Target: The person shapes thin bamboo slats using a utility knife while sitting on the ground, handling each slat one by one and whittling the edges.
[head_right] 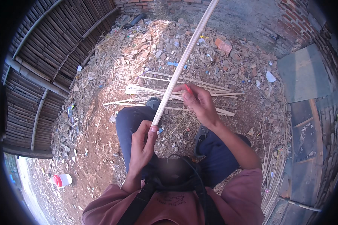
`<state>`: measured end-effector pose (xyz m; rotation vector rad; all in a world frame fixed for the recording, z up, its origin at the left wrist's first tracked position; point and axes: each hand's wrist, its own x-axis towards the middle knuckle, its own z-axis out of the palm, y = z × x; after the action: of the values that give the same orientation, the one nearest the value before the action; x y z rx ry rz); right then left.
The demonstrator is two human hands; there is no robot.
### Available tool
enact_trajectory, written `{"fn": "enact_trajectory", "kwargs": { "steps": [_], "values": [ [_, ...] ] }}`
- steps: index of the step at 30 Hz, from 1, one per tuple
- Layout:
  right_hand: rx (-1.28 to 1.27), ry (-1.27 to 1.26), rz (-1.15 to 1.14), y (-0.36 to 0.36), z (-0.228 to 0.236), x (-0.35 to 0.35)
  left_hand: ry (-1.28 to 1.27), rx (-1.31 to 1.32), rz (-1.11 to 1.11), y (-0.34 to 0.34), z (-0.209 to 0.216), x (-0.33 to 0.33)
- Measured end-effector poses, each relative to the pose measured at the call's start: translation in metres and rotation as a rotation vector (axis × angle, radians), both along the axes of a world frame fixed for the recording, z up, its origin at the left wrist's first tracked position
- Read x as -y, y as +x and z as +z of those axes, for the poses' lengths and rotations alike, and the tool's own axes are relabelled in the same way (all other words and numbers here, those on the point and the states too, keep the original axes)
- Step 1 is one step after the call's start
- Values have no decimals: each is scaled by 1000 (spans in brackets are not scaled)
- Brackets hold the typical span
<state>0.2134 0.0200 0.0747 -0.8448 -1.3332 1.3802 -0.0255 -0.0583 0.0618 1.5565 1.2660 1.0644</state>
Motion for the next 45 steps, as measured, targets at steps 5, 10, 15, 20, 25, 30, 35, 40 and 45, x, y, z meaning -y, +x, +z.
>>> {"fn": "enact_trajectory", "kwargs": {
  "steps": [5, 10, 15, 20, 25, 30, 35, 40, 45],
  "values": [
    [203, 308, -113, 1, -20, 5, -22, 96, 12, -1, 4, -2],
    [648, 848, -75, -20, -9, 14, -80, 76, -14, 0, 18, -2],
    [696, 952, -145, -32, -20, 19, -25, 47, 0, 3, 11, -4],
    [716, 954, -183, -36, -15, 24, 44, 9, 61, 4, 1, -3],
    [745, 939, -208, -37, -10, 30, 3, 38, 107, 7, 6, -2],
    [790, 973, -272, -39, -3, 33, -27, 71, 89, 9, 10, -2],
    [823, 964, -306, -37, -1, 34, 17, -21, 73, 7, 9, -4],
    [860, 998, -361, -33, 1, 30, 23, -66, 123, 11, 13, -2],
    [881, 1039, -378, -29, 11, 25, 44, -75, 130, 11, 13, -1]
  ]
}}
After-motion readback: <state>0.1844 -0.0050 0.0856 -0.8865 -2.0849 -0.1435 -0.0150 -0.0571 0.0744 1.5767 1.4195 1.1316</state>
